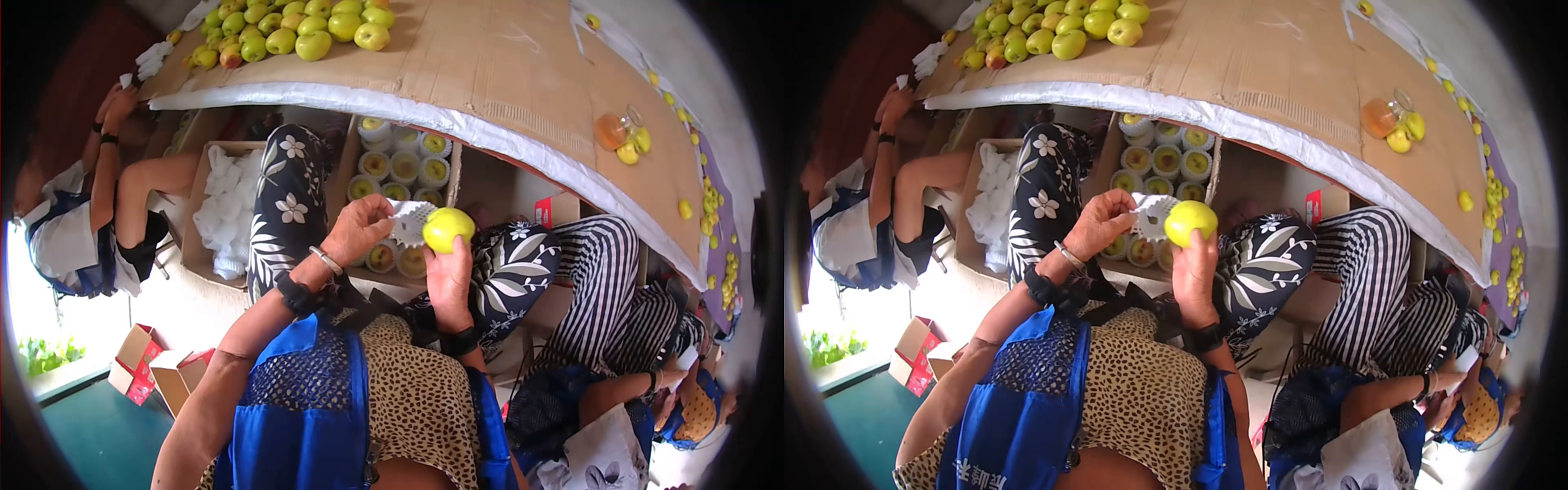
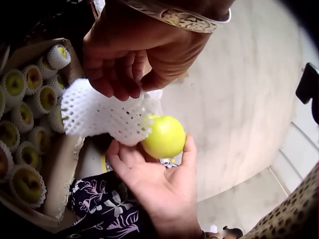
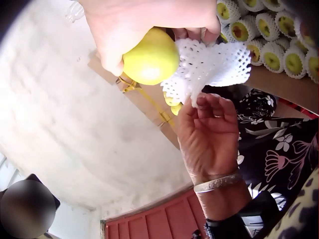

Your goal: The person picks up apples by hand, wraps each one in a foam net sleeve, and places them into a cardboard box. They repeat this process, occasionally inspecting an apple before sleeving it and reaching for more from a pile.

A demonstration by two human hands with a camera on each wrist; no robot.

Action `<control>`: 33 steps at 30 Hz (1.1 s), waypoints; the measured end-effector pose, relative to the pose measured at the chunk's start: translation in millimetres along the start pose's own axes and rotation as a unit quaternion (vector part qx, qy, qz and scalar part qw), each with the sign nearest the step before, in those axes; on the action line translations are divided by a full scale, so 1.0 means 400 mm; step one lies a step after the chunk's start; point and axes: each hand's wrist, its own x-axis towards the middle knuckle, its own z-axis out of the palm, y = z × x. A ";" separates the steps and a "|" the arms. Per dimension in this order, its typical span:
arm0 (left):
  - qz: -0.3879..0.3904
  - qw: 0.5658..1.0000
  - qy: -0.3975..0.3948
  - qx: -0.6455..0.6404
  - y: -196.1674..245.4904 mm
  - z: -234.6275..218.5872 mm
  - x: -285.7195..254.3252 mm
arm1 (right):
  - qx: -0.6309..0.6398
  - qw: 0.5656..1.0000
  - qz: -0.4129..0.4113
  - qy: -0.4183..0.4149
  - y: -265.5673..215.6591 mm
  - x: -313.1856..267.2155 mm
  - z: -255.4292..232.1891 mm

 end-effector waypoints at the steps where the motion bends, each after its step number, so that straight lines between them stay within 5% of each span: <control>1: 0.012 1.000 0.009 0.007 -0.002 0.012 0.001 | -0.066 0.997 -0.022 -0.016 -0.002 -0.008 0.012; 6: 0.057 0.983 0.020 0.172 0.047 0.042 0.005 | -0.202 0.971 -0.110 -0.070 -0.013 -0.006 0.011; 9: 0.069 0.997 -0.006 -0.018 0.003 0.058 0.024 | -0.221 0.961 -0.100 -0.132 -0.014 -0.009 0.012; 12: -0.006 0.984 -0.066 -0.164 0.032 0.037 0.022 | -0.155 0.981 -0.031 -0.109 -0.019 -0.005 0.011; 15: 0.028 0.978 -0.093 -0.184 0.042 0.019 0.025 | -0.248 0.959 -0.071 -0.116 -0.031 -0.029 0.051; 19: 0.066 0.989 -0.082 -0.100 0.052 0.003 0.016 | -0.223 0.963 -0.116 -0.091 -0.015 -0.025 0.061; 22: 0.057 0.978 -0.153 -0.131 0.060 -0.019 -0.012 | -0.365 0.917 -0.157 -0.017 0.011 -0.002 0.040; 23: 0.058 0.979 -0.137 -0.136 0.061 -0.016 -0.021 | -0.507 0.832 -0.224 -0.007 0.012 0.005 0.037; 26: 0.064 0.993 -0.085 -0.052 0.053 -0.014 -0.034 | -0.567 0.782 -0.257 -0.030 0.010 0.004 0.058; 30: 0.216 0.974 0.014 0.061 0.021 -0.006 -0.026 | -0.586 0.748 -0.312 -0.015 0.022 0.009 0.084; 33: 0.011 0.977 -0.073 -0.199 0.019 -0.009 -0.046 | -0.602 0.707 -0.370 0.025 0.032 0.041 0.089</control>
